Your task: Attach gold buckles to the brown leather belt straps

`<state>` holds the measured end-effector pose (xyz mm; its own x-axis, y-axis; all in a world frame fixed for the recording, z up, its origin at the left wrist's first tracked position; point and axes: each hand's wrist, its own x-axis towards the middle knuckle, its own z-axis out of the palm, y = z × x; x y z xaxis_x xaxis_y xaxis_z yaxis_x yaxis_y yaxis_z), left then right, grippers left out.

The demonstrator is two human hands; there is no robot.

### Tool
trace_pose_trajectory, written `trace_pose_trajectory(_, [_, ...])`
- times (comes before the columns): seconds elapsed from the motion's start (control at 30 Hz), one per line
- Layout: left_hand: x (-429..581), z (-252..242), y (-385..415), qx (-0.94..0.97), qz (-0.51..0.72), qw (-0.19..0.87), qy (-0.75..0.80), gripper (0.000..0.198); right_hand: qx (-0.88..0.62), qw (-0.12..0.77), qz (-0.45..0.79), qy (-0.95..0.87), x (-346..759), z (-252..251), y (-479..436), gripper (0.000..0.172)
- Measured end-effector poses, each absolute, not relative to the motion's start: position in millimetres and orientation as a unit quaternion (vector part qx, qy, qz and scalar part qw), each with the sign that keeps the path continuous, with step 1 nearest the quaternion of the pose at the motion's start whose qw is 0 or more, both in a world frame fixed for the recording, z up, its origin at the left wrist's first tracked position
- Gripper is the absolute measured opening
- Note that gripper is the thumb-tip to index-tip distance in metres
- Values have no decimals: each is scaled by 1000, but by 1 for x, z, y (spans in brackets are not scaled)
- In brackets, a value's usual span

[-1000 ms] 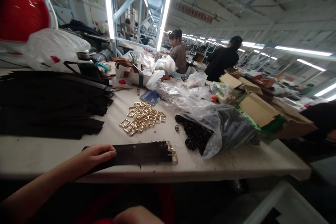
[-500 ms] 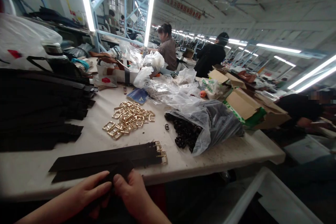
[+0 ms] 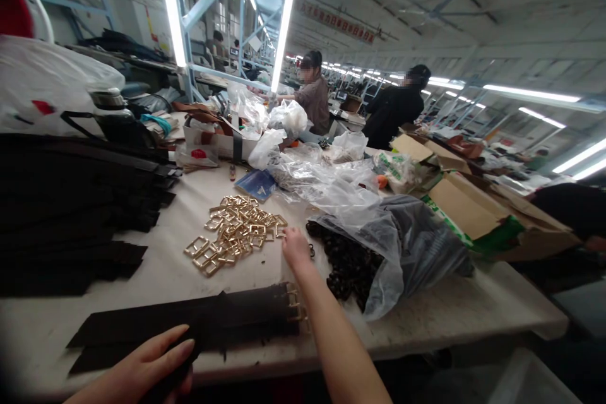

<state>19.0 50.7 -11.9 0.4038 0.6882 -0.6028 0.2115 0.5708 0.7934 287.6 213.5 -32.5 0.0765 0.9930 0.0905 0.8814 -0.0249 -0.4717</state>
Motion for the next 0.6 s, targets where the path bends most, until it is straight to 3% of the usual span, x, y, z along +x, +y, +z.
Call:
trace_pose_trajectory(0.3, [18, -2, 58, 398, 180, 730, 526, 52, -713, 81, 107, -689, 286, -31, 245, 22])
trace_pose_trajectory(0.43, [11, -6, 57, 402, 184, 728, 524, 52, -727, 31, 119, -675, 292, -31, 226, 30])
trace_pose_trajectory(0.6, [11, 1, 53, 415, 182, 720, 526, 54, -705, 42, 133, -695, 300, -27, 218, 42])
